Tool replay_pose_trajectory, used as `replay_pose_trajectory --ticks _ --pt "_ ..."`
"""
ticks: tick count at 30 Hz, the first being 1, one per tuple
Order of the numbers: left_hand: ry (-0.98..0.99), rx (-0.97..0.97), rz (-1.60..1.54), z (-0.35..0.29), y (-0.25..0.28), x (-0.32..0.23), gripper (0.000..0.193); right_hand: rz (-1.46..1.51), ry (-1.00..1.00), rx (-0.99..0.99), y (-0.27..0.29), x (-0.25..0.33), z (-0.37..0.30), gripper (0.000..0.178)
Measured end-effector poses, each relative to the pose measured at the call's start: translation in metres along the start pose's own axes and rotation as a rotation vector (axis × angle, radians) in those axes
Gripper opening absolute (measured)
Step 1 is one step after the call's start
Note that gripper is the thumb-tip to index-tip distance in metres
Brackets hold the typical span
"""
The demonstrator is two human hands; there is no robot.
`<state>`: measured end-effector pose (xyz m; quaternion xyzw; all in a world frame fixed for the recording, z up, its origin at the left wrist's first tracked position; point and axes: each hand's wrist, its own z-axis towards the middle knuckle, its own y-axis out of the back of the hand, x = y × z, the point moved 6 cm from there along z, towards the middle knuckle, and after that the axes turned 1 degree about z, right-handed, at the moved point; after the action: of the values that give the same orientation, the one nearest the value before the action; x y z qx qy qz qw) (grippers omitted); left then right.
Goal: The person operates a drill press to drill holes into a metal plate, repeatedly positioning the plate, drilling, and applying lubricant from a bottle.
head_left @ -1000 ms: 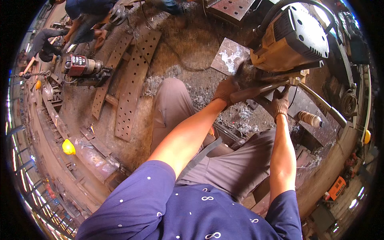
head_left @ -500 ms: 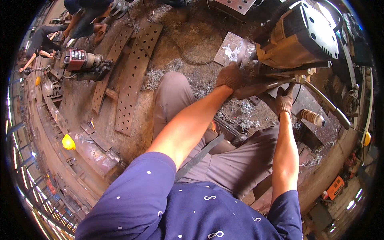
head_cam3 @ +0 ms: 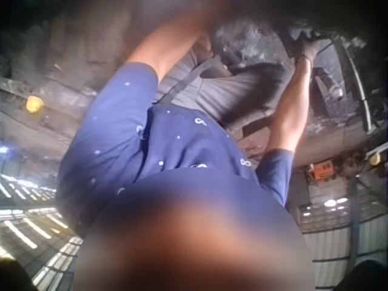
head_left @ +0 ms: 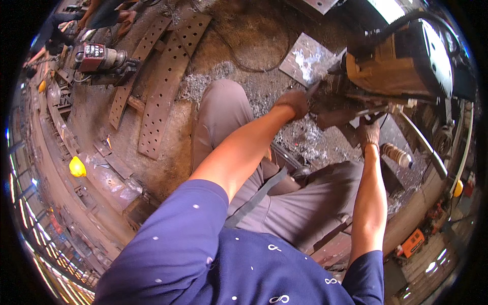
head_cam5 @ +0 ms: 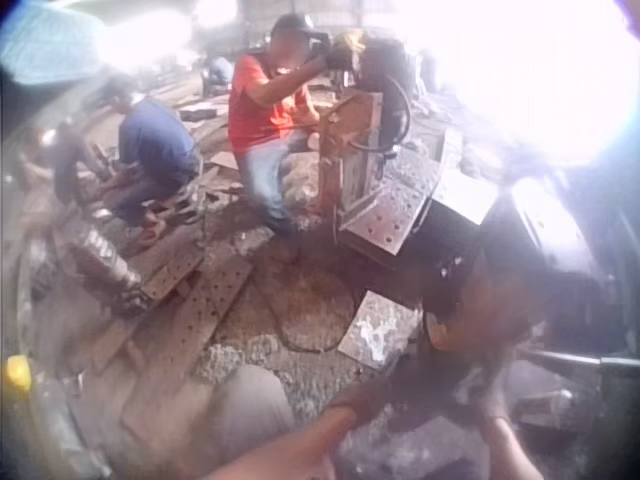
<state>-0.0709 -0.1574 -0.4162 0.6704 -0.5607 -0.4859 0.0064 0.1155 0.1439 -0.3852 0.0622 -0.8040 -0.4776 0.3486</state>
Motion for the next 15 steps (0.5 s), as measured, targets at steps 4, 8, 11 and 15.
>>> replay_pose_trajectory --ticks 4,8,11,15 --pt "0.174 -0.146 -0.167 -0.029 0.021 -0.013 0.040 0.068 -0.089 0.038 0.006 -0.009 0.000 0.059" --pt "0.315 -0.498 -0.426 -0.027 0.054 -0.015 0.036 0.007 -0.054 0.046 0.008 -0.005 0.001 0.059" --pt "0.520 -0.605 -0.565 -0.011 0.046 0.035 0.031 0.027 -0.081 0.025 0.009 0.008 -0.003 0.057" --pt "0.373 -0.437 -0.398 -0.011 0.022 0.023 0.031 -0.037 -0.139 0.036 0.012 -0.002 -0.004 0.055"
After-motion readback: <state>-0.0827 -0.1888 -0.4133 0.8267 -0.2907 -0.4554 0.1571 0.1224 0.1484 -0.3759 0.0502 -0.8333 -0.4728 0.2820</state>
